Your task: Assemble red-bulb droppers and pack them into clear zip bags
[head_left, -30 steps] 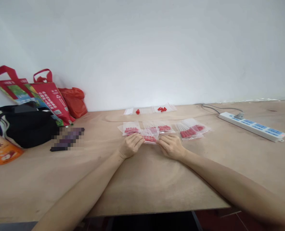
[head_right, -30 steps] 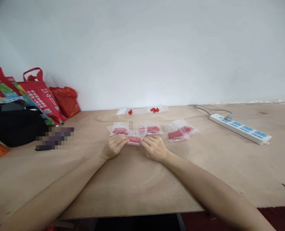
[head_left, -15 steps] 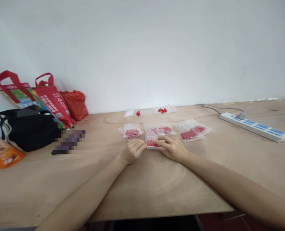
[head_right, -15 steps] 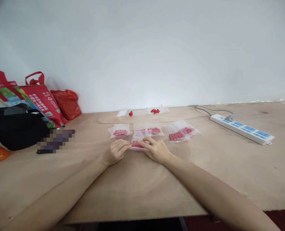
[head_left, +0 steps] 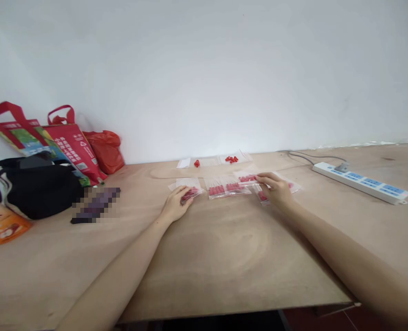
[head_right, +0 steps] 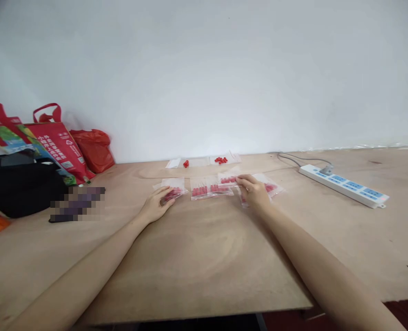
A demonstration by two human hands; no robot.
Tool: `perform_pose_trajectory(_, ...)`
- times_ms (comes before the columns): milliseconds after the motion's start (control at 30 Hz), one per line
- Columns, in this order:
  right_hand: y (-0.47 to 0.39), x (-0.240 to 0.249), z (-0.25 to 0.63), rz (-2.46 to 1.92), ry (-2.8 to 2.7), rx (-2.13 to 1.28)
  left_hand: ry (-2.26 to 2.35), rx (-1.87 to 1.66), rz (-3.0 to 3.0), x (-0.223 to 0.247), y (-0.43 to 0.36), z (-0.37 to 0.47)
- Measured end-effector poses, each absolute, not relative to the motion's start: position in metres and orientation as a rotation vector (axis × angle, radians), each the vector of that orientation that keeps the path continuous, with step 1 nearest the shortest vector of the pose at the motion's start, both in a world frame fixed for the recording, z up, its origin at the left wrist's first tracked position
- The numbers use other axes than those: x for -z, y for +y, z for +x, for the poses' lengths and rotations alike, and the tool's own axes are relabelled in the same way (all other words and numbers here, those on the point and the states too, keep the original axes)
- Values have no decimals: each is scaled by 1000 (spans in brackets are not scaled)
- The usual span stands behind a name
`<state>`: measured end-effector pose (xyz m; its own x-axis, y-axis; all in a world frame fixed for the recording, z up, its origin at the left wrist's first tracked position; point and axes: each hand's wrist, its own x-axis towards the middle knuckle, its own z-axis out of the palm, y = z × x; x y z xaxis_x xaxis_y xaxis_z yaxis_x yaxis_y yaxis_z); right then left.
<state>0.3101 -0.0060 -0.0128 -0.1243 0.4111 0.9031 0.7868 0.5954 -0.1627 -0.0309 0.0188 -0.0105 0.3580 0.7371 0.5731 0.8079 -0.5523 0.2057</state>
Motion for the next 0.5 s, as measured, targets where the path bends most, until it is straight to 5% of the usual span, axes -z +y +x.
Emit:
perform_pose_trajectory(300,-1,15,335,-1686,-1987,446,-1442,1137,-2526,13,27,-31)
perform_pose_trajectory(500,-14,12,300,-1303,-1979,468,-1342,1362,-2452,6,11,-19)
